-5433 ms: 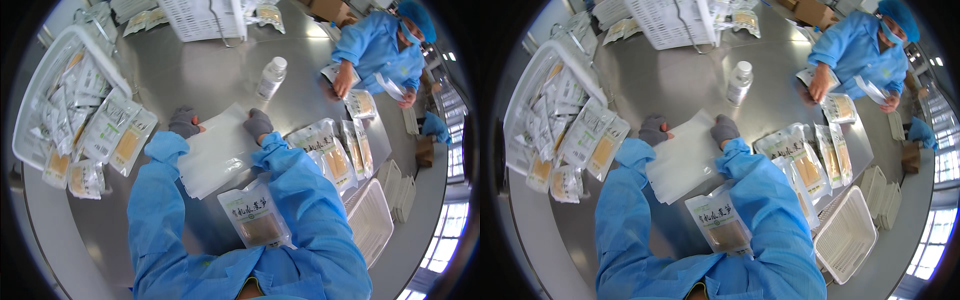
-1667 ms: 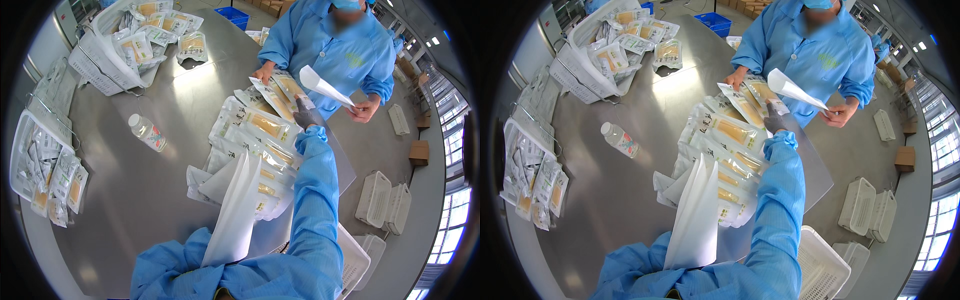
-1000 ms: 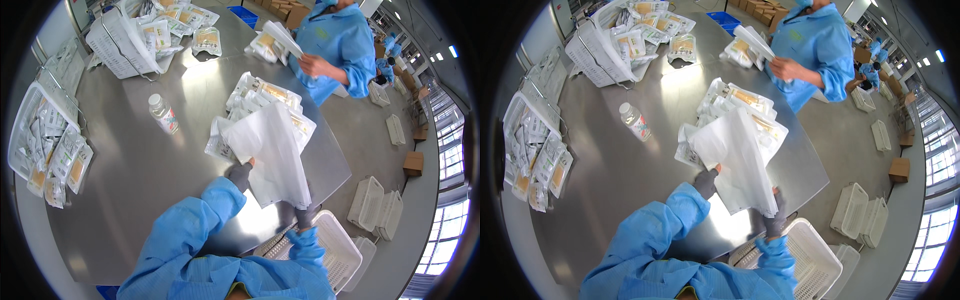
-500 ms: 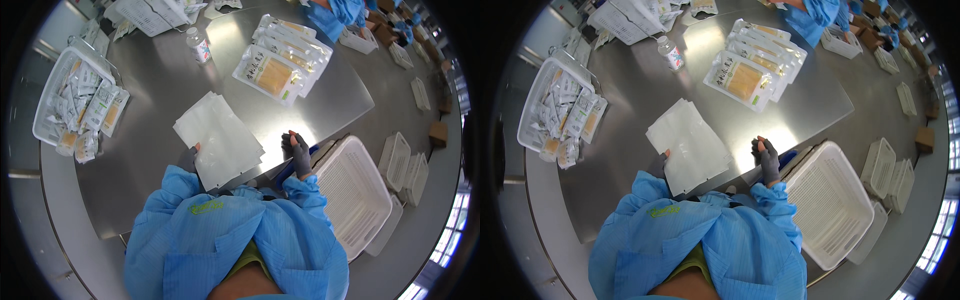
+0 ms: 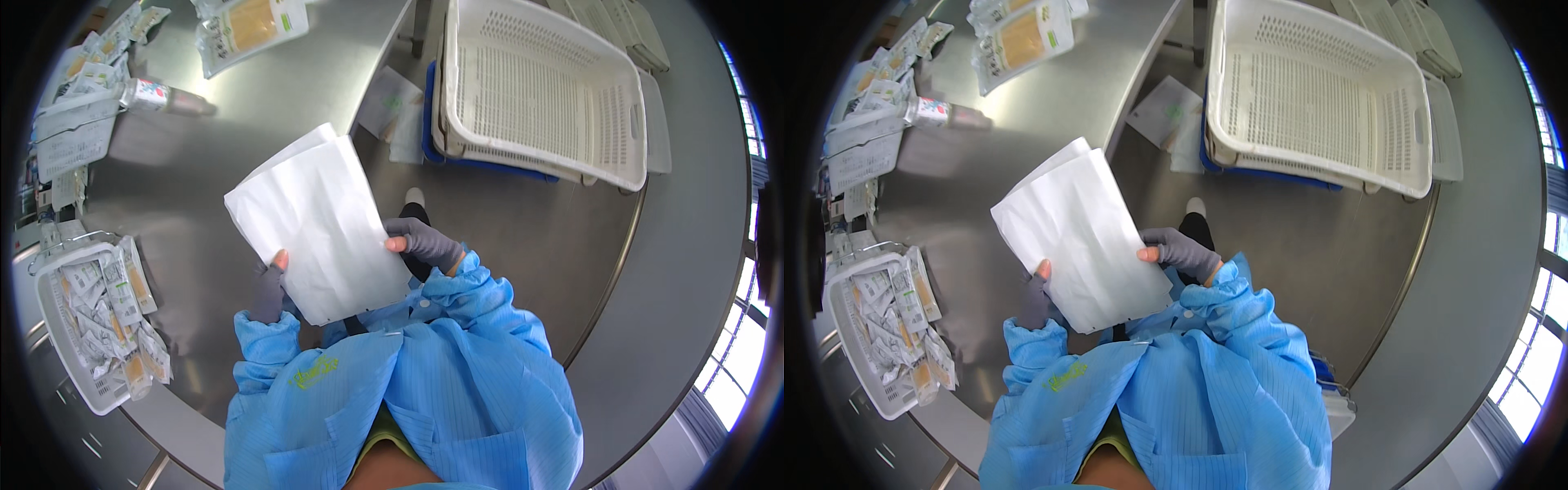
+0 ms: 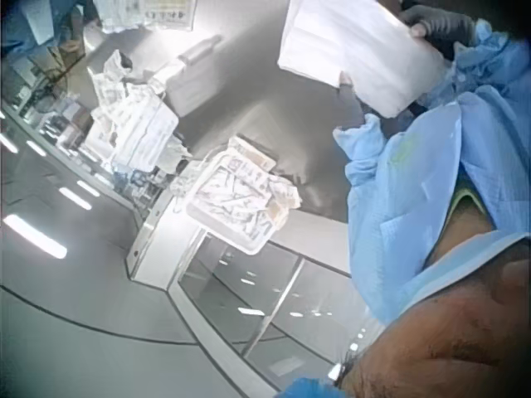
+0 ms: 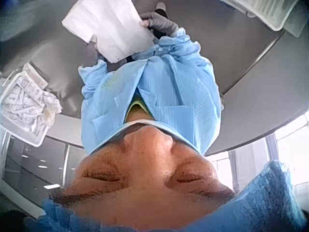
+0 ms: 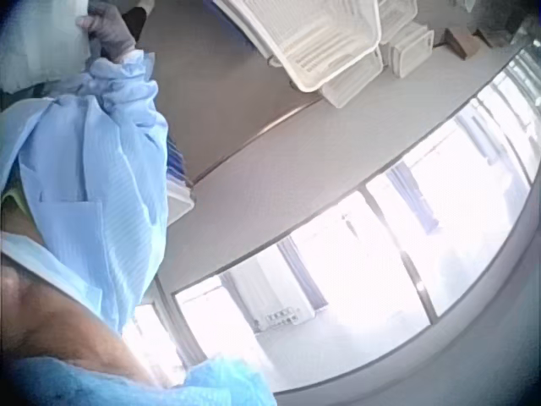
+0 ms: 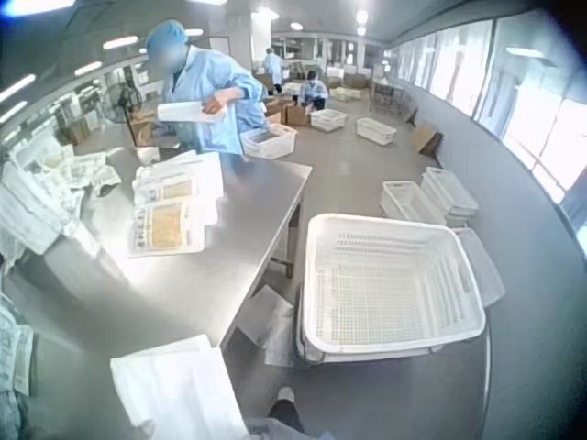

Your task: The person labels several sealed packages, gathers them with white envelopes, and places the materials into a larger document bag.

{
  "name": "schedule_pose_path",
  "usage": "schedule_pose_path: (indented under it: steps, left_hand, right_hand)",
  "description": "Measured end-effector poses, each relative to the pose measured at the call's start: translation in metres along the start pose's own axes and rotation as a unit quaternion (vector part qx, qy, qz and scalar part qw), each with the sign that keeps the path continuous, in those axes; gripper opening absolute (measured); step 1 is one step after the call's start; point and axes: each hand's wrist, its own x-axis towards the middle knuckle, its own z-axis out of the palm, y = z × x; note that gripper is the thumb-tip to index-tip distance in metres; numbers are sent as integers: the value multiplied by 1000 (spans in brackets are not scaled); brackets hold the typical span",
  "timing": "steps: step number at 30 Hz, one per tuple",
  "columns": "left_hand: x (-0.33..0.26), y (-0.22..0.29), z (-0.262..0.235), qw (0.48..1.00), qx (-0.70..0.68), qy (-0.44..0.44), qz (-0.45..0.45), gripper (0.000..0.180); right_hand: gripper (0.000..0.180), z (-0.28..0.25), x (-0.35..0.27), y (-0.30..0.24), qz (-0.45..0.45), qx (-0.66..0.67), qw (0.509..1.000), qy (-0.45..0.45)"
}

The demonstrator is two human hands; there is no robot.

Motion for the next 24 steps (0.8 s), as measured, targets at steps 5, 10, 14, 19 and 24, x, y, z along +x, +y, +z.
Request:
schedule_pose_path:
  steps: [5,10,14,19,24]
  left_hand:
    - [-24,-39,46,974,213,6,76,23]
    - [20,-124,80,971,231,-16,-56,30]
    - [65,-197,93,979,145,-22,-139,36]
    - [157,-254,90,981,102,-7,-168,39]
    - [287,-295,49,967,99,-113,-208,42]
  right_hand:
    - [49,-12,-54,56,27,55,995,81]
    - [66,-59,-75,101,14,64,989,135]
    - [48,-115,-58,151,121,-14,965,231]
    - [43,-178,10,208,124,-54,949,284]
    - [67,-246,95,273,43,176,963,198]
